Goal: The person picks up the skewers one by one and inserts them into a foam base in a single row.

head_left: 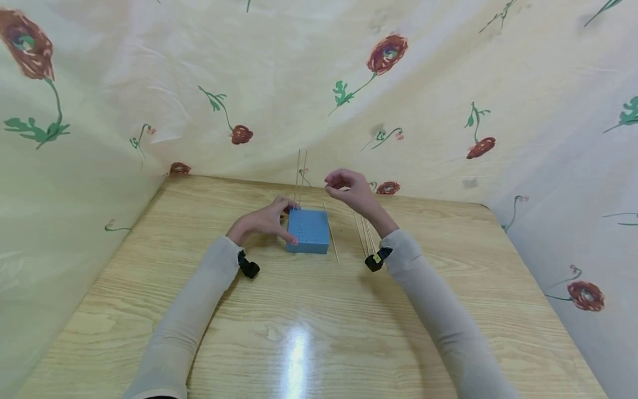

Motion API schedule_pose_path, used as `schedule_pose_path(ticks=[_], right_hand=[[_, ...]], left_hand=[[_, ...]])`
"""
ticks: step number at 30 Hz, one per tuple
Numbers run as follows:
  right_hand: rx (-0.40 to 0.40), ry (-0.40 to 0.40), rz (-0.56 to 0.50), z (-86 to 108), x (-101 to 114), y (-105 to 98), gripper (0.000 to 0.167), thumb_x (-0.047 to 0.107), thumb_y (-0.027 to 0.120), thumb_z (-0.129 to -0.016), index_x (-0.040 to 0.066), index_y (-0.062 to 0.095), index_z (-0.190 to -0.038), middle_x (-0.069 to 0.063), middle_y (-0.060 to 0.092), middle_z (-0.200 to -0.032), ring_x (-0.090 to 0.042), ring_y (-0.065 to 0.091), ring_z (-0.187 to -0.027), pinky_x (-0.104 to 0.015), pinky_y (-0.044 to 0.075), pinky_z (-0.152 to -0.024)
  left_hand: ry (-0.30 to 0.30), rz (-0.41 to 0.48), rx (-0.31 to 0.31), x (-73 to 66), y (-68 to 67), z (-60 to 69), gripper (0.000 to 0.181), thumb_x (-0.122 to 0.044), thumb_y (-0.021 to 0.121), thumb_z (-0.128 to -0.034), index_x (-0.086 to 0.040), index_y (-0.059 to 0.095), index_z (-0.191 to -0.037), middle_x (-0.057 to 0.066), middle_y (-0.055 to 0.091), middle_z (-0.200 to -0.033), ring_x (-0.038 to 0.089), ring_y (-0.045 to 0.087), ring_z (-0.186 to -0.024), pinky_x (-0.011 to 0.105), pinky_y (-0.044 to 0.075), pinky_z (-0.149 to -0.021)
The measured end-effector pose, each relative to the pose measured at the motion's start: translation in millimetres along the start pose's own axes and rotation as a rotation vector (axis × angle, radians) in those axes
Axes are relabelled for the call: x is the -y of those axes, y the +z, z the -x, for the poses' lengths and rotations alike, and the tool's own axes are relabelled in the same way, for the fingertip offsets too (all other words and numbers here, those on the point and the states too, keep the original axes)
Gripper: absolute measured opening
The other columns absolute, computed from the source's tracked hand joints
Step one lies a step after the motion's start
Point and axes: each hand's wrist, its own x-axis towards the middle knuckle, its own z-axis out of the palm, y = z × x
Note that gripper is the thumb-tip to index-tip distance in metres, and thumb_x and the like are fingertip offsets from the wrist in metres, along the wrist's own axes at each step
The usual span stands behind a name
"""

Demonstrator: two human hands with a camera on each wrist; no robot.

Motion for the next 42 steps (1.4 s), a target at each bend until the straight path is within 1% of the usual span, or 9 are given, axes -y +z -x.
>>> schedule_pose_path(ticks=[5, 10, 16, 21, 25, 29, 32, 36, 42], right_hand=[[0.017, 0.023, 0.029, 8.3, -13, -11, 0.019, 0.008, 0.069, -0.097, 0.0, 0.07, -0.114, -0.019, 0.07, -0.107, -0.017, 0.065, -0.093, -0.025, 0.054, -0.083], [0.044, 0.059, 0.094, 18.6, -25, -23, 0.02, 0.01, 0.068, -0.097, 0.002, 0.07, -0.115, -0.017, 0.07, -0.106, -0.019, 0.065, -0.093, -0.021, 0.051, -0.079], [0.068, 0.08, 0.158, 30.8, -38, -35, 0.022, 0.01, 0.068, -0.097, 0.0, 0.07, -0.117, -0.02, 0.07, -0.104, -0.027, 0.065, -0.094, -0.022, 0.05, -0.08], [0.063, 0.111, 0.201, 41.4, -46, -44, 0.023, 0.009, 0.068, -0.096, -0.001, 0.07, -0.117, -0.019, 0.07, -0.103, -0.027, 0.065, -0.093, -0.022, 0.05, -0.079], [0.058, 0.151, 0.218, 49.4, -51, -47, 0.024, 0.004, 0.067, -0.096, -0.006, 0.069, -0.118, -0.024, 0.07, -0.103, -0.03, 0.064, -0.094, -0.031, 0.051, -0.083], [0.052, 0.14, 0.223, 56.3, -60, -50, 0.025, 0.001, 0.067, -0.095, -0.011, 0.068, -0.117, -0.027, 0.07, -0.102, -0.03, 0.065, -0.092, -0.034, 0.052, -0.084], [0.052, 0.114, 0.225, 60.3, -67, -53, 0.024, 0.0, 0.07, -0.093, -0.011, 0.069, -0.114, -0.025, 0.07, -0.098, -0.024, 0.065, -0.087, -0.026, 0.051, -0.079], [0.057, 0.128, 0.227, 65.8, -73, -55, 0.025, 0.001, 0.071, -0.092, -0.011, 0.07, -0.114, -0.023, 0.07, -0.097, -0.024, 0.065, -0.087, -0.026, 0.052, -0.079], [0.07, 0.172, 0.247, 72.6, -82, -56, 0.027, 0.004, 0.07, -0.094, -0.008, 0.069, -0.118, -0.024, 0.07, -0.103, -0.032, 0.066, -0.095, -0.028, 0.052, -0.081]], left_hand=[[0.009, -0.009, -0.001, -0.2, -0.2, 0.9, 0.094, -0.027, 0.09, -0.0785, -0.004, 0.036, -0.151, 0.016, 0.026, -0.152, 0.034, 0.033, -0.14, 0.052, 0.031, -0.118], [0.016, -0.003, 0.0, -0.5, -0.1, 1.0, 0.093, -0.027, 0.09, -0.0786, -0.004, 0.036, -0.151, 0.016, 0.026, -0.151, 0.034, 0.033, -0.14, 0.052, 0.031, -0.118], [-0.006, 0.003, 0.002, -0.4, -0.4, 1.1, 0.093, -0.027, 0.09, -0.0775, -0.006, 0.037, -0.151, 0.015, 0.027, -0.151, 0.033, 0.032, -0.14, 0.052, 0.03, -0.119], [-0.014, 0.004, 0.002, 0.2, -0.3, 0.3, 0.093, -0.028, 0.091, -0.0774, -0.007, 0.037, -0.151, 0.015, 0.027, -0.151, 0.033, 0.032, -0.141, 0.052, 0.03, -0.119], [-0.01, 0.007, 0.002, 0.3, 0.2, 0.3, 0.093, -0.028, 0.091, -0.0772, -0.006, 0.037, -0.15, 0.015, 0.027, -0.151, 0.034, 0.033, -0.141, 0.052, 0.03, -0.119], [-0.008, 0.008, 0.002, 0.1, 0.6, 0.8, 0.093, -0.028, 0.091, -0.077, -0.005, 0.037, -0.15, 0.016, 0.027, -0.151, 0.034, 0.033, -0.14, 0.052, 0.03, -0.119], [-0.009, 0.008, 0.003, 0.0, 1.0, 1.4, 0.093, -0.028, 0.091, -0.0769, -0.005, 0.038, -0.15, 0.015, 0.028, -0.15, 0.034, 0.033, -0.14, 0.052, 0.03, -0.119], [-0.01, 0.007, 0.003, -0.5, 1.4, 2.4, 0.093, -0.028, 0.091, -0.077, -0.005, 0.038, -0.149, 0.015, 0.027, -0.15, 0.034, 0.033, -0.14, 0.052, 0.03, -0.119], [-0.013, 0.008, 0.003, -1.2, 1.5, 3.1, 0.094, -0.028, 0.091, -0.0772, -0.006, 0.037, -0.151, 0.015, 0.026, -0.151, 0.034, 0.033, -0.141, 0.052, 0.03, -0.119]])
